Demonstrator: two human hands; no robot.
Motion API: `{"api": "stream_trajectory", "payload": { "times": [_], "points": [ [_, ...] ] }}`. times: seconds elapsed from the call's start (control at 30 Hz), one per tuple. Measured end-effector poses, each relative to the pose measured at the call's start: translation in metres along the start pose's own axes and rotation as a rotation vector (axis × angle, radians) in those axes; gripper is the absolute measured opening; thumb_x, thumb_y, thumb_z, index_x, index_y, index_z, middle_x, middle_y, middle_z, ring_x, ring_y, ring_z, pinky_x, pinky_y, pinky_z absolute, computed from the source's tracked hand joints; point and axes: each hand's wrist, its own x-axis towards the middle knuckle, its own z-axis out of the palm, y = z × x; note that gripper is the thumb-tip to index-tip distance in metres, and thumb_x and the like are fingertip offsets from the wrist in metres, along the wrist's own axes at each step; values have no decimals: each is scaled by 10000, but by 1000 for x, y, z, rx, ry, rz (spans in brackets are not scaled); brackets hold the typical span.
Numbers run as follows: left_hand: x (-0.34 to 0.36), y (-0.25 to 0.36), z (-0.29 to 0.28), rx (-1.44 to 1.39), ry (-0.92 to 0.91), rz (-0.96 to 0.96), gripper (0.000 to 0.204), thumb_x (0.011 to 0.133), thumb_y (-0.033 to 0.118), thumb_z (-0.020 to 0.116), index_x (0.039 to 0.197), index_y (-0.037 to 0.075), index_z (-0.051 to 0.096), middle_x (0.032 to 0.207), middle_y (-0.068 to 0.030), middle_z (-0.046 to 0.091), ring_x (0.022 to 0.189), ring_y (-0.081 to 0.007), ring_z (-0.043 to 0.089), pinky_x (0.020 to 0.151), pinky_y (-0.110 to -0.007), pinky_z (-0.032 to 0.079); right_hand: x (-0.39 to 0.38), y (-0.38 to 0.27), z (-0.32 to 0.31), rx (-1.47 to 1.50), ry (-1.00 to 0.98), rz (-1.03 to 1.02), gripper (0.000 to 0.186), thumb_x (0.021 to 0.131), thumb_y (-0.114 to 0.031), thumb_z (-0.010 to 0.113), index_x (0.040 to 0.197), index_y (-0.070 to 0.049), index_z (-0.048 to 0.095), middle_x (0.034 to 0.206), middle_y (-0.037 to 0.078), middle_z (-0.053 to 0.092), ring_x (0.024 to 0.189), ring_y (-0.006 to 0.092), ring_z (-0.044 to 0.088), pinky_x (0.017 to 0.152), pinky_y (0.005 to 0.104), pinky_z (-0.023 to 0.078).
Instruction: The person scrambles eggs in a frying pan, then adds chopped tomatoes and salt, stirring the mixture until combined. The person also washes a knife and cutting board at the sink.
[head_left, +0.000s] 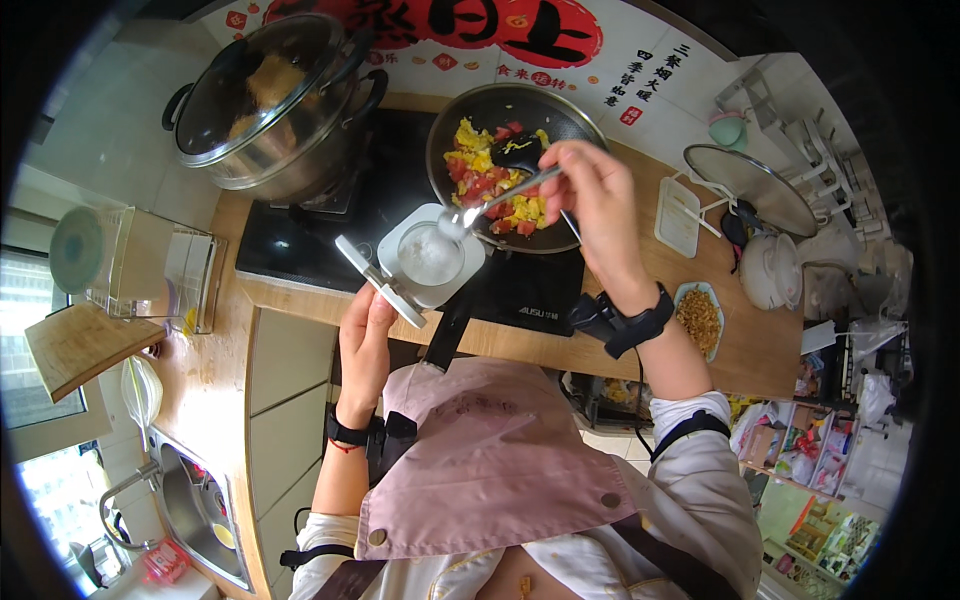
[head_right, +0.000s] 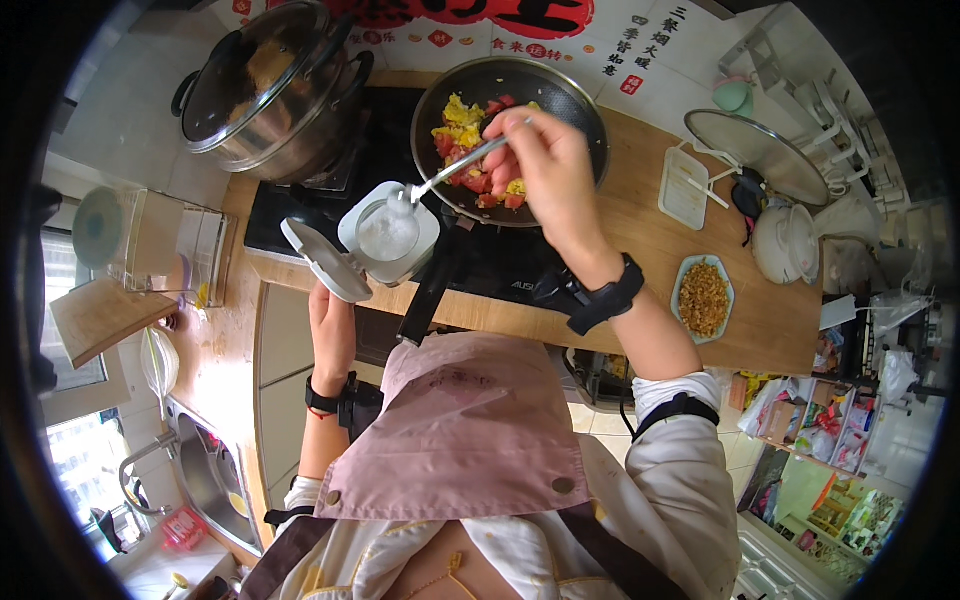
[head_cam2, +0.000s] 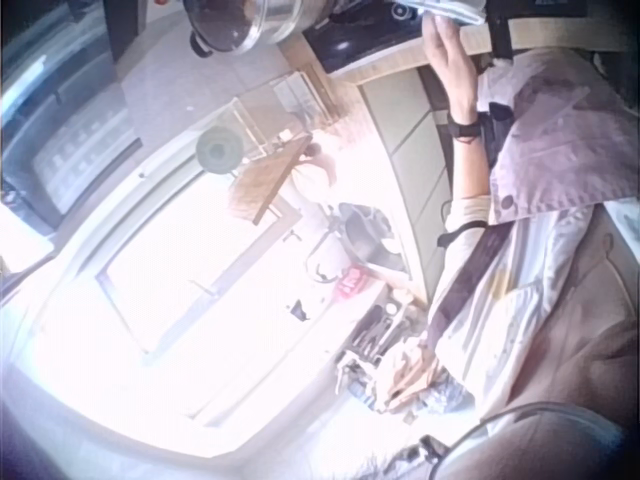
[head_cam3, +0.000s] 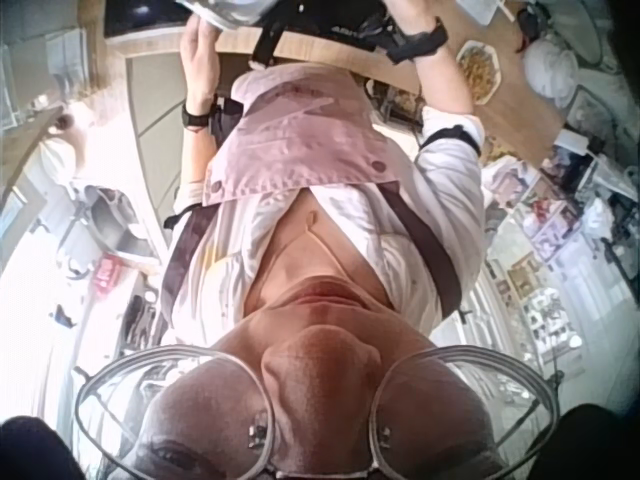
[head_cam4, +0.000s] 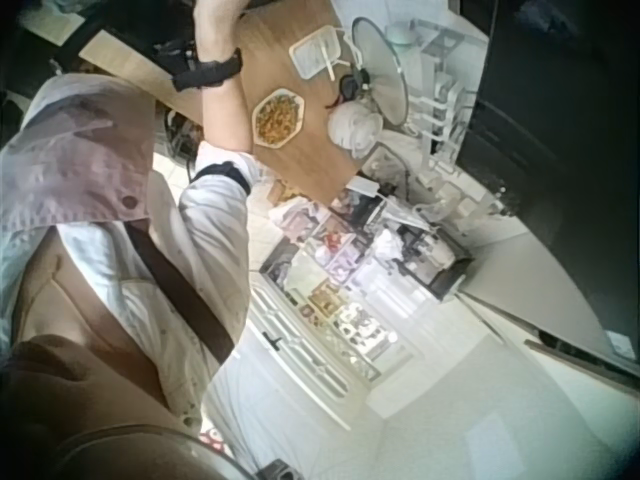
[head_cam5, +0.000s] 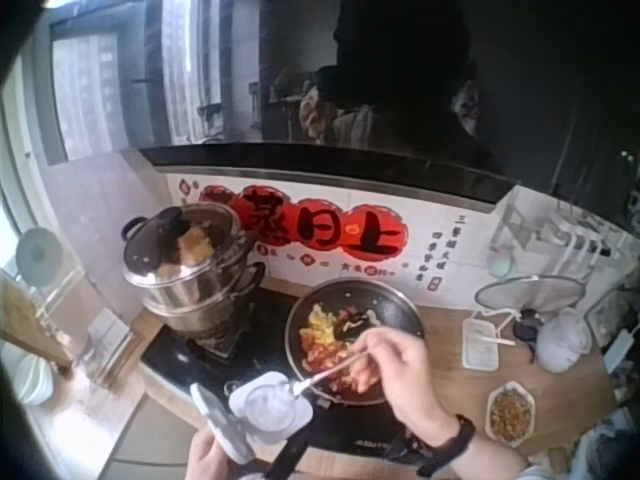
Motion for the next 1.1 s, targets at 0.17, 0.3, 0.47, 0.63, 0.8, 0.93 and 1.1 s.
{"api": "stream_trajectory", "payload": {
  "times": [0.17, 0.3, 0.47, 0.63, 0.8, 0.93, 1.1],
  "points": [
    [1, 1, 1, -50, 14, -16, 289, 1025, 221, 465, 1169, 0, 583, 1093, -34, 623, 1029, -97, 562, 921, -251, 432, 19, -32, -26, -814, 257, -438, 213, 994, -148, 498, 957, 10, 634, 766, 67, 662, 596, 114, 622, 543, 236, 502],
    [4, 5, 8, -39, 8, -42, 300, 1027, 231, 462, 1181, 0, 576, 1120, -45, 618, 1062, -117, 564, 952, -269, 435, -3, -50, -20, -478, 148, -400, 197, 997, -126, 495, 963, 7, 637, 784, 55, 663, 629, 81, 610, 569, 228, 497],
    [15, 11, 28, -27, -154, -9, 296, 1033, 231, 450, 1168, 2, 578, 1103, -27, 618, 1037, -92, 561, 932, -254, 434, -27, -33, 11, -751, -106, -500, 160, 940, -114, 572, 990, 32, 614, 750, 106, 651, 602, 176, 627, 564, 298, 493],
    [27, 18, 57, 57, -272, -31, 346, 1048, 266, 423, 1136, -23, 593, 1047, -13, 612, 1009, -83, 538, 927, -250, 423, -41, -41, -28, -1239, 36, -397, 436, 900, -288, 624, 1234, -8, 598, 717, 128, 654, 643, 301, 649, 568, 387, 500],
    [52, 31, 136, -57, -358, -42, 349, 1048, 354, 409, 847, 93, 523, 726, 71, 329, 679, -64, 275, 620, -237, 252, -105, -68, -113, -950, 428, -324, 360, 945, -257, 562, 1256, -84, 612, 647, 92, 597, 546, 236, 583, 530, 336, 453],
    [61, 48, 224, 12, -488, -65, 366, 1053, 376, 372, 928, 88, 560, 819, 46, 489, 731, -58, 379, 671, -211, 314, -176, -71, -161, -795, 683, -131, 291, 959, -147, 533, 1225, -75, 627, 621, 33, 558, 544, 120, 546, 532, 267, 436],
    [76, 56, 368, -315, -726, -8, 320, 1038, 317, 387, 891, 86, 551, 790, 37, 459, 746, -74, 376, 693, -232, 318, -265, -48, -195, -624, 953, 63, 266, 999, -141, 470, 1164, -21, 641, 606, 6, 508, 550, 68, 491, 512, 226, 382]
  ]
}}
